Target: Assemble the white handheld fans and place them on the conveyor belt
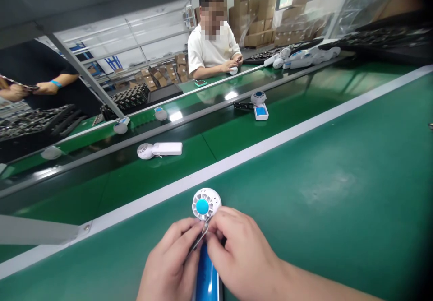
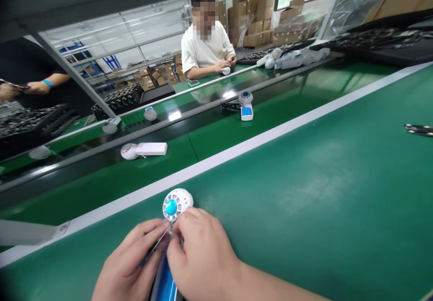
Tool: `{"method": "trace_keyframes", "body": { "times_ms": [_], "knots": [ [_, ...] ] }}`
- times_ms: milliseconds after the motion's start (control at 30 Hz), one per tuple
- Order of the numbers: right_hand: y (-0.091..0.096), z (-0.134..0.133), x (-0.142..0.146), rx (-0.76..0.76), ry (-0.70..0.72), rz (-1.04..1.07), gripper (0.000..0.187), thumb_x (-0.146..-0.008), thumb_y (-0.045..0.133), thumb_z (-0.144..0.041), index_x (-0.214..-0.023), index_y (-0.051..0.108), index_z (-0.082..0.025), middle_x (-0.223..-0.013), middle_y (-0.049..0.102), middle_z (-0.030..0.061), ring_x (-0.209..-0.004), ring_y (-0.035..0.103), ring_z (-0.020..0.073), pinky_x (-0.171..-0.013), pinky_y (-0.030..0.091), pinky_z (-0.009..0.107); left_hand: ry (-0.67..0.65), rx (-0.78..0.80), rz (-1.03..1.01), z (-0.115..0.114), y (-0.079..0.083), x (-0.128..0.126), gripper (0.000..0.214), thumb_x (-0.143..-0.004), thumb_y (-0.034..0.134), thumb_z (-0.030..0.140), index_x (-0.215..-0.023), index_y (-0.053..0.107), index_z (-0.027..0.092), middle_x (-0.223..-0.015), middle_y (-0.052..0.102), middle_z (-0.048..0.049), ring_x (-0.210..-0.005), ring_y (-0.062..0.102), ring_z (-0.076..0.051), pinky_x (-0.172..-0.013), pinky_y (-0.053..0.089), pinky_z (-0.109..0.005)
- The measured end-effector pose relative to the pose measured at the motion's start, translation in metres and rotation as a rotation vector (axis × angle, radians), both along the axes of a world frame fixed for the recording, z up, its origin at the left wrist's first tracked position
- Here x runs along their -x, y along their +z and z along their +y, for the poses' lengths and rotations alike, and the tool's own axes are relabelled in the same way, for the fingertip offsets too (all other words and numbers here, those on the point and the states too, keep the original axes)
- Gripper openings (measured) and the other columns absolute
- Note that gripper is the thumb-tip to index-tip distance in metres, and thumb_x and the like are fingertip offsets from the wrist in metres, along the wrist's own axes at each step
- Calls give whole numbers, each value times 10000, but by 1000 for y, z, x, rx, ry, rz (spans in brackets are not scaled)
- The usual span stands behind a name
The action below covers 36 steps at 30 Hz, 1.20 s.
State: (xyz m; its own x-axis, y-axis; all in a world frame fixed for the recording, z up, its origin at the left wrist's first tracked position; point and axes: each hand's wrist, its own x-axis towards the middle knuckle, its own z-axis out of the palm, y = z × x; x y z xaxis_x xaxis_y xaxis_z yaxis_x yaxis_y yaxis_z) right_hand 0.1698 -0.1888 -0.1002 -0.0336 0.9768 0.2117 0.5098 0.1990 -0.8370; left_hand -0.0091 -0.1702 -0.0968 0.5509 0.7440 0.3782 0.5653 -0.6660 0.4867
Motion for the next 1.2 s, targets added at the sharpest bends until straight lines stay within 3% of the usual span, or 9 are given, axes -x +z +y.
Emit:
{"method": "trace_keyframes", "body": {
  "times_ms": [300,433,567,900,1000,1067,1133,1200],
  "knots": [
    [0,-2,1,-39,23,35,169,-842,480,-113,-694,486,-195,-734,585,6,-704,538,151,-640,386,271,-79,-149,30,1,-2,2,340,-919,529,90,-1243,582,182,-1146,699,-90,-1017,692,-159,-875,590,-219],
    [0,-3,1,-23,-2,10,177,-843,489,-118,-683,482,-195,-723,585,7,-686,537,153,-624,378,271,-88,-155,28,0,1,-2,327,-928,518,94,-1240,578,174,-1149,695,-109,-1017,693,-157,-870,589,-208],
    [-3,-5,1,-101,-11,-56,175,-861,454,-122,-708,504,-189,-750,610,33,-702,551,174,-653,392,298,-87,-146,44,0,3,-4,327,-916,518,73,-1220,590,171,-1123,700,-116,-998,698,-166,-855,596,-216],
    [-7,-6,-1,-178,13,-69,193,-870,431,-125,-711,523,-184,-743,620,40,-683,564,176,-652,409,303,-167,-136,-7,0,2,-4,463,-867,537,9,-1304,555,160,-1100,704,-136,-962,704,-191,-810,604,-244],
    [-7,-3,-1,-206,21,-107,213,-878,415,-127,-717,541,-185,-743,626,43,-686,578,183,-659,430,310,-147,-38,-56,-2,6,-4,450,-867,554,25,-1274,596,211,-1094,714,-106,-944,711,-188,-797,601,-248],
    [-6,0,-3,-222,28,-111,227,-897,418,-141,-734,567,-194,-746,637,36,-696,603,184,-659,455,301,-40,142,-134,1,10,-8,328,-888,556,77,-1164,660,223,-1039,728,-82,-906,719,-187,-770,602,-256],
    [-8,4,-8,-241,-6,-89,190,-920,458,-201,-807,610,-211,-760,647,23,-701,629,177,-639,486,274,126,351,-189,16,13,-15,214,-904,545,129,-1055,685,186,-954,739,-77,-825,731,-190,-693,603,-256],
    [-14,9,-14,-276,-86,-61,142,-920,531,-312,-959,638,-228,-785,653,13,-694,649,170,-614,518,246,268,445,-186,49,18,-22,227,-919,506,146,-1088,657,138,-953,741,-98,-787,736,-195,-647,597,-259]
  ]
}}
